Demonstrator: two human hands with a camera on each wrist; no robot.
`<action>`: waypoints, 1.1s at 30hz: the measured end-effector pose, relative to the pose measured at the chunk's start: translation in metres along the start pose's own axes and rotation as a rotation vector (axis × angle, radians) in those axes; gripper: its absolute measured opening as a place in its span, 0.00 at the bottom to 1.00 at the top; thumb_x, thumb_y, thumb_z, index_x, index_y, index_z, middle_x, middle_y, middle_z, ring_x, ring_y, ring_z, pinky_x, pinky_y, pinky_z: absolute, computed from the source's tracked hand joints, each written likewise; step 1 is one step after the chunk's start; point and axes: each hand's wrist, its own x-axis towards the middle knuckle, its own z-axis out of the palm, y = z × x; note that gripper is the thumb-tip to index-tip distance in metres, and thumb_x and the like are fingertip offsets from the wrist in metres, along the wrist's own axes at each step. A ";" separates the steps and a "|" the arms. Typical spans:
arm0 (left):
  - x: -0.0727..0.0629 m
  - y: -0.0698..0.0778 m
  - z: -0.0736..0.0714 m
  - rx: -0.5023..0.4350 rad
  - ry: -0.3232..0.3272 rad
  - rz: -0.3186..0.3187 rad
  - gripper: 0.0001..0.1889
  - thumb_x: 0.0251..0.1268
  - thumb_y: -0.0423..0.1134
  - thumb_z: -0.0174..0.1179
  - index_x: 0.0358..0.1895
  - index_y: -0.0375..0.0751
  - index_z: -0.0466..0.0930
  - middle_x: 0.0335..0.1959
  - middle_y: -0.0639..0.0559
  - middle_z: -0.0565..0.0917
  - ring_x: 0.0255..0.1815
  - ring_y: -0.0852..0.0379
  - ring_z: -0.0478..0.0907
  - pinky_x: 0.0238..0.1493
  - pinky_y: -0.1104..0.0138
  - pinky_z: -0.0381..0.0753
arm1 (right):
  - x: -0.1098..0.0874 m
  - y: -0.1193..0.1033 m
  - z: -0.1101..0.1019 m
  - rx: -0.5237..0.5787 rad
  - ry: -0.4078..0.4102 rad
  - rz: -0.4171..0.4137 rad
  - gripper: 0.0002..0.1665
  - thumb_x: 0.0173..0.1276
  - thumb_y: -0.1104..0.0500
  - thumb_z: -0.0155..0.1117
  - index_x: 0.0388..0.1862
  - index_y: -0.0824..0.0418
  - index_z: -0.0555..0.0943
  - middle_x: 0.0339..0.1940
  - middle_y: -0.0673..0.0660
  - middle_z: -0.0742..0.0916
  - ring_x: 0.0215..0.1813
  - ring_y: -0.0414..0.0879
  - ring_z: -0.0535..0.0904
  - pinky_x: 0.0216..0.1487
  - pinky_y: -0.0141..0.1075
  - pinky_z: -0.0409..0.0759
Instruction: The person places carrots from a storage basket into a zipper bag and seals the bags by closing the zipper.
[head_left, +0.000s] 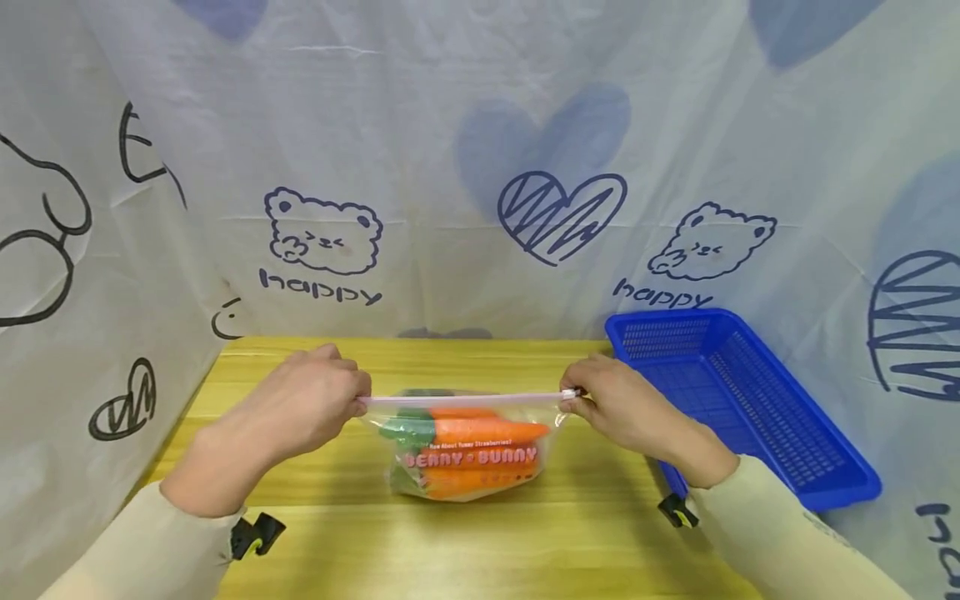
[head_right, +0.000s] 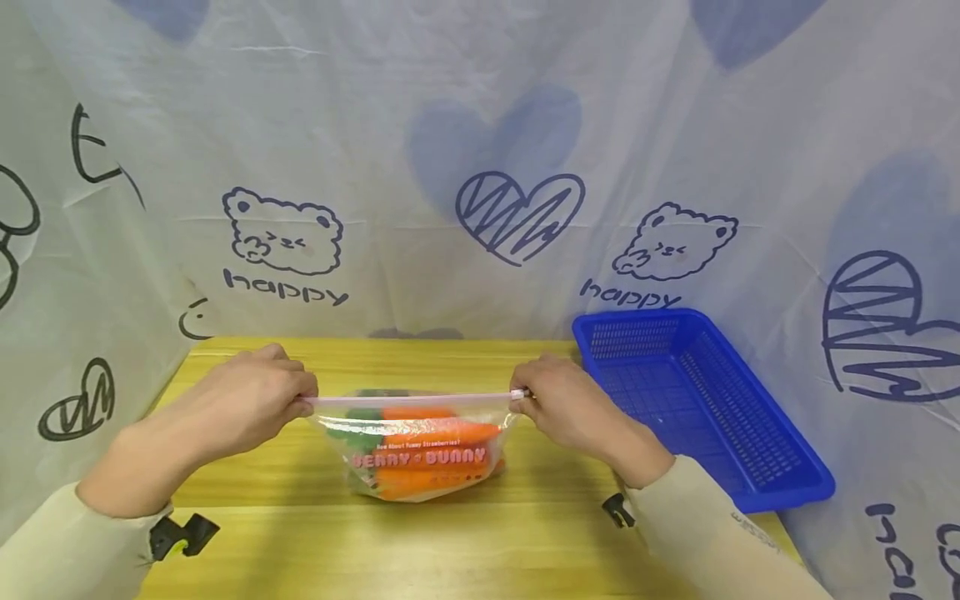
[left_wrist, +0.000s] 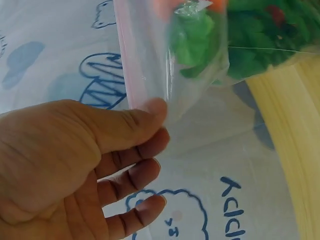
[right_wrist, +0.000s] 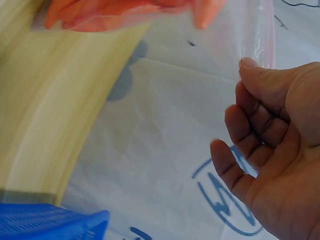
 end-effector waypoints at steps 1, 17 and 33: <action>0.001 -0.001 0.002 0.013 -0.004 0.004 0.07 0.65 0.36 0.72 0.30 0.50 0.84 0.29 0.59 0.83 0.37 0.52 0.76 0.36 0.58 0.75 | 0.000 0.002 0.003 -0.008 0.005 -0.012 0.06 0.70 0.59 0.73 0.35 0.54 0.83 0.32 0.46 0.84 0.39 0.43 0.78 0.44 0.43 0.79; 0.002 -0.002 0.006 0.050 0.022 -0.047 0.05 0.63 0.35 0.74 0.33 0.46 0.86 0.32 0.55 0.85 0.35 0.52 0.73 0.34 0.59 0.73 | 0.002 -0.002 0.009 -0.020 0.075 0.051 0.05 0.67 0.61 0.75 0.33 0.56 0.85 0.32 0.48 0.86 0.40 0.45 0.80 0.43 0.43 0.80; 0.058 0.065 -0.003 -0.068 -0.009 -0.007 0.20 0.68 0.48 0.70 0.57 0.42 0.85 0.53 0.47 0.86 0.54 0.45 0.78 0.61 0.44 0.78 | 0.001 0.000 0.005 0.005 0.084 0.087 0.05 0.67 0.61 0.75 0.34 0.55 0.86 0.32 0.47 0.86 0.40 0.43 0.79 0.43 0.42 0.80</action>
